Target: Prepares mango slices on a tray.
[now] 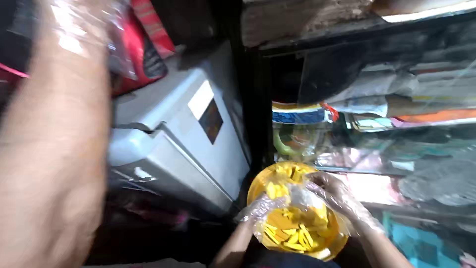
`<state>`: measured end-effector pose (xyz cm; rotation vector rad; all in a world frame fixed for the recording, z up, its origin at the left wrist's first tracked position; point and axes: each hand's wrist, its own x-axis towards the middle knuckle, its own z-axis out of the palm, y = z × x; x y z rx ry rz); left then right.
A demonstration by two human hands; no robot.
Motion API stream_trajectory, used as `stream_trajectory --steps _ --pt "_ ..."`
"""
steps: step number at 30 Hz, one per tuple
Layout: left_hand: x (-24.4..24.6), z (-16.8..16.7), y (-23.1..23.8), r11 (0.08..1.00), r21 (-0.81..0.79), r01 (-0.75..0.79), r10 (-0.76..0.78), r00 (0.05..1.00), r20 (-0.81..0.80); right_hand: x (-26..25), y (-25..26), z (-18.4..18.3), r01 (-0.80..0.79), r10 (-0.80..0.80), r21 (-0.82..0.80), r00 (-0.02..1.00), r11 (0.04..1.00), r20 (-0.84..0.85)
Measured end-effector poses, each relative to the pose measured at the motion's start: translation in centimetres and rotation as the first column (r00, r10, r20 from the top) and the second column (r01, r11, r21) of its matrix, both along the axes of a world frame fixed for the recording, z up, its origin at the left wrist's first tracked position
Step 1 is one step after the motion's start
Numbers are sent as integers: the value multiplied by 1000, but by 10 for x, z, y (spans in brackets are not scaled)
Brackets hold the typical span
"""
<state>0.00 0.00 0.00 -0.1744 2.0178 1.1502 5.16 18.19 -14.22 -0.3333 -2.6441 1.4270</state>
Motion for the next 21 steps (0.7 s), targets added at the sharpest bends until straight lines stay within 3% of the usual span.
stream_trajectory --steps 1,2,3,4,10,15,21 --pt "-27 -83 -28 960 266 91 -74 995 -73 1 1 -2 -9 8 4 999 1000 51" --pt "-44 -144 -43 877 468 111 -71 992 -103 2 1 -4 -28 25 25 993 999 116" --pt "-52 -174 -49 819 568 84 -42 995 -86 3 -1 -7 -65 54 54 981 996 185" --pt "-57 -185 -50 805 591 43 -12 998 -57 4 -5 -11 -124 98 96 967 988 237" --pt "-62 -187 -47 782 622 -24 32 999 -1 0 -43 -42 -416 245 201 792 887 559" --pt "-63 -195 -47 765 643 -44 33 999 29 -12 -67 -77 -502 308 293 800 814 515" --pt "-70 -202 -49 811 581 74 -85 996 -8 -20 -93 -77 -428 214 290 804 856 554"
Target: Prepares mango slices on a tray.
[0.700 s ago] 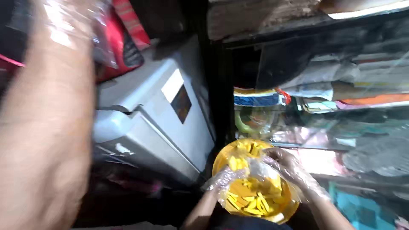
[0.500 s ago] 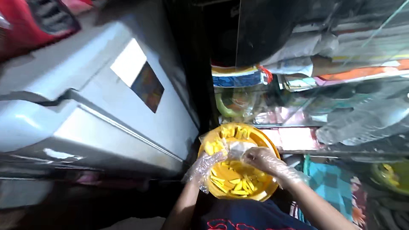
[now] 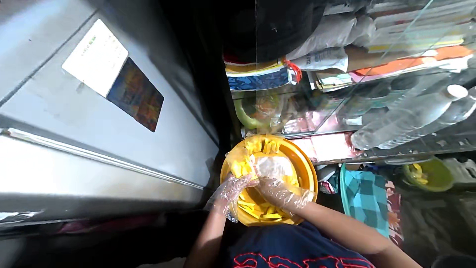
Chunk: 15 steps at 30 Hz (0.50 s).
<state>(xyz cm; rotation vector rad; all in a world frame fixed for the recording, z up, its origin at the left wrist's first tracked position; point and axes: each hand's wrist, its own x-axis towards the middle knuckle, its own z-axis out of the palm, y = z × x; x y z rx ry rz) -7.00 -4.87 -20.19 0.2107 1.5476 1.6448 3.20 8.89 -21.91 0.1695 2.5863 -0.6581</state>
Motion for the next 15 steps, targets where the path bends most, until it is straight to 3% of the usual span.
stream_trajectory --steps 2,5,8,11,13,15 --pt "-3 -1 2 999 -3 38 -38 999 -12 1 5 2 -10 10 -8 1000 1000 25" --pt "-5 -5 3 997 -25 76 -77 997 -26 5 27 8 6 -1 -143 999 990 35" --pt "-5 -3 4 988 -84 128 -131 990 -41 18 55 39 128 -139 -297 990 946 -17" --pt "-4 -1 3 959 -174 223 -244 964 -109 38 81 69 285 -390 -493 912 822 -123" --pt "-2 6 3 914 -286 289 -349 918 -190 48 94 85 293 -508 -629 840 720 -190" --pt "3 14 6 873 -354 335 -432 869 -241 52 102 100 246 -545 -693 801 678 -248"
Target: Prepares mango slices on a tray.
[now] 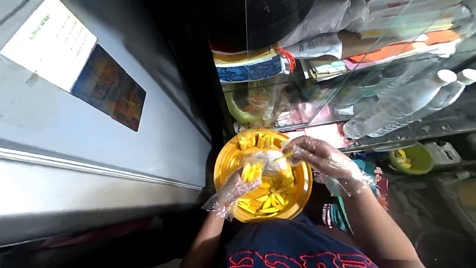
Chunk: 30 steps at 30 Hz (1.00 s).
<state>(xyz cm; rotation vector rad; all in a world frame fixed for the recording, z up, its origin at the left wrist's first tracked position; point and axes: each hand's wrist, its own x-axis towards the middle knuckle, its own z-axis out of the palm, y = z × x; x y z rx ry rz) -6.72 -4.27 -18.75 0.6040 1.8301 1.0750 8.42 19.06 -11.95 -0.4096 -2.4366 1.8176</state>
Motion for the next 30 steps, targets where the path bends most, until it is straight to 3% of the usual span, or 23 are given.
stream_trajectory --steps 5,9,13,18,23,25,27,30 --pt "8 7 12 988 -66 142 -147 985 -85 -9 -6 14 -14 13 236 1000 972 4" --pt "9 9 19 965 -126 229 -245 961 -131 -23 -14 17 -200 168 368 979 908 118" --pt "14 9 21 983 -31 179 -180 983 -26 -30 -18 20 -333 295 425 943 841 155" --pt "21 12 22 988 82 133 -145 977 156 -38 -20 6 -320 331 521 941 791 75" --pt "25 4 26 989 125 85 -114 962 250 -35 -25 5 -387 291 551 921 739 258" --pt "27 -3 28 989 147 20 -69 938 338 -27 -16 5 -299 257 493 954 817 153" --pt "26 -9 27 980 181 -79 -11 893 449 -11 -3 4 -91 92 312 996 946 11" --pt "22 -11 26 972 157 -177 74 859 507 21 22 -11 256 -254 120 967 959 -33"
